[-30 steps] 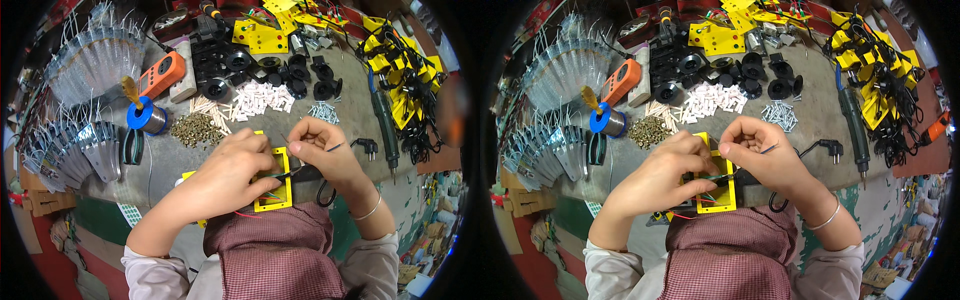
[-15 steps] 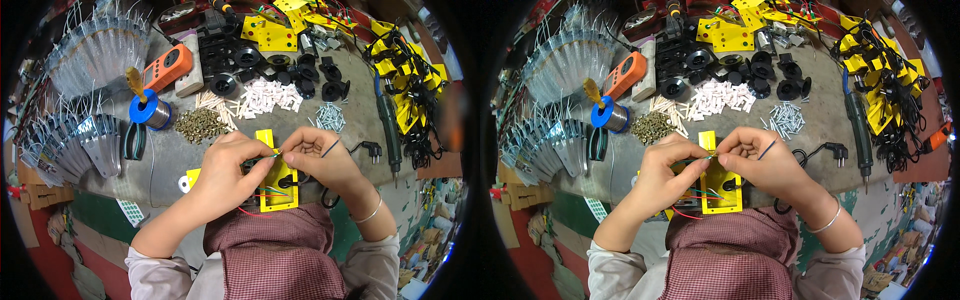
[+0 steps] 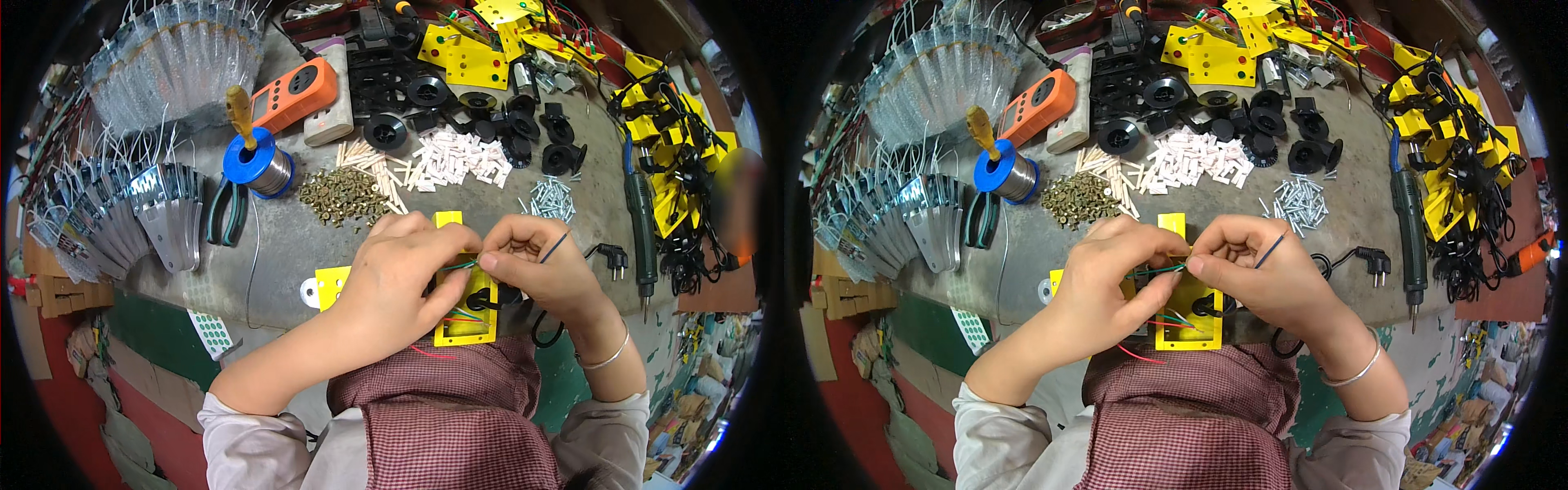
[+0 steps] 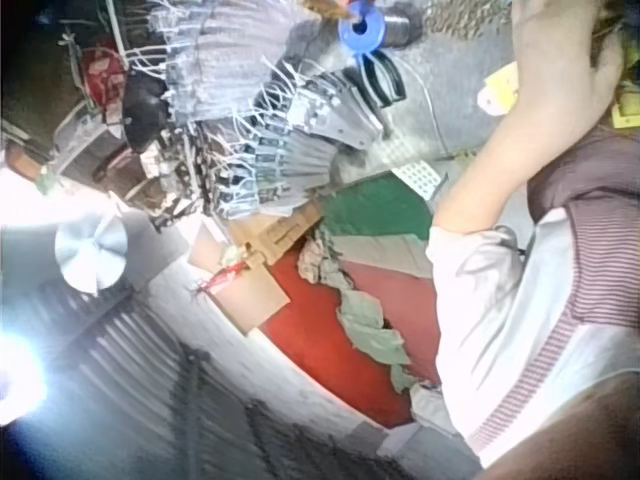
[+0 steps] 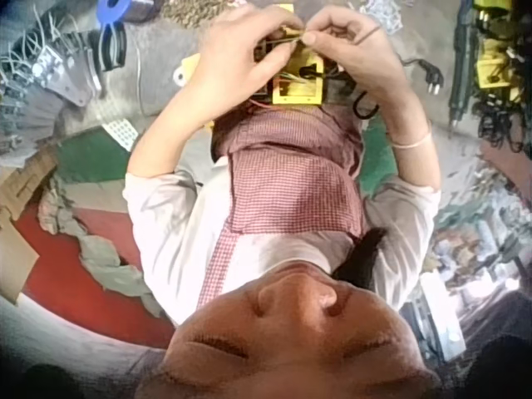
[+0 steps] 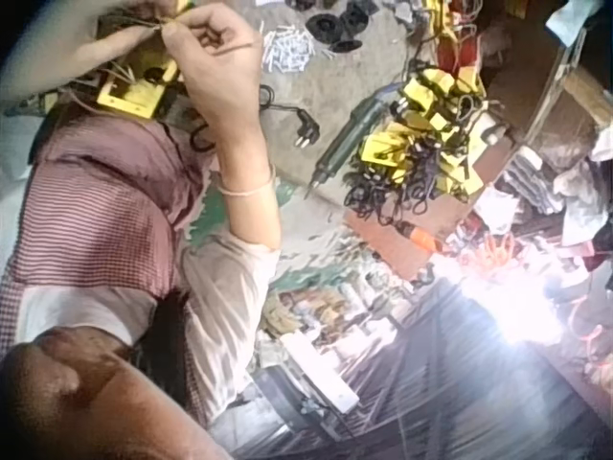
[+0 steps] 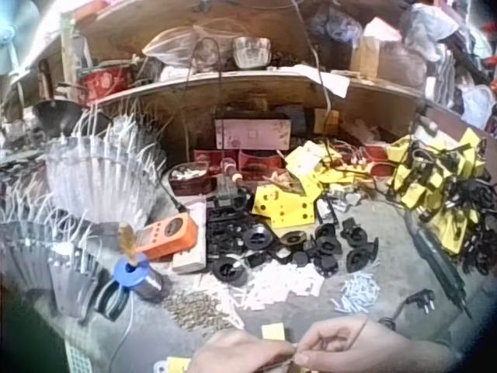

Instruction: The person fastens a metal plate to a yellow plastic housing using a power screwdriver, then attaches a black knob to the device. They thread wires through the housing, join them to internal components using a soldering iron, and tuck the wires inside before closing the unit.

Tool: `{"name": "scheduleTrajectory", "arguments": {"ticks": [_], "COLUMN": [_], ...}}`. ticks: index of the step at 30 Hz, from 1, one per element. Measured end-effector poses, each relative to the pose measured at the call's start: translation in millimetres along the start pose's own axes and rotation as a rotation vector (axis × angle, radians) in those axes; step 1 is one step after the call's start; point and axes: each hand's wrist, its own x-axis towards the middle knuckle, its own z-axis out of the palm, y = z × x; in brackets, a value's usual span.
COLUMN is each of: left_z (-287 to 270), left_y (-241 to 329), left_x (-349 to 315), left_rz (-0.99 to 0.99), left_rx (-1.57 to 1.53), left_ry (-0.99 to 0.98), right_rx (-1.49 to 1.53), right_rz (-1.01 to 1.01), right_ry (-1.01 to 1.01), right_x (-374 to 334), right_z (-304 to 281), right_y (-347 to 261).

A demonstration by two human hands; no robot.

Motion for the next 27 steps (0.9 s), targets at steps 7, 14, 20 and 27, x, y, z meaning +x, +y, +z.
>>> {"name": "scheduleTrajectory", "arguments": {"ticks": [7, 14, 20, 27], "left_z": [4, -3, 1, 4], "left_y": [-11, -10, -16, -14], "left_x": [0, -1, -1, -4], "left_rz": [0.23, -0.095, 0.164, 0.025], "left_rx": [0.068, -0.199, 0.0, -0.177], "left_ry": [0.072, -0.019, 0.098, 0.091], "right_rx": [0.231, -0.61, -0.678, -0.592], "right_rz": [0.237, -0.352, -0.109, -0.198], "right_ry": [-0.228, 0.108, 0.041, -0.065], "right_x": [7, -7, 3, -2], "right_z": [-8, 10, 5, 3], "right_y": [-11, -10, -24, -18]}}
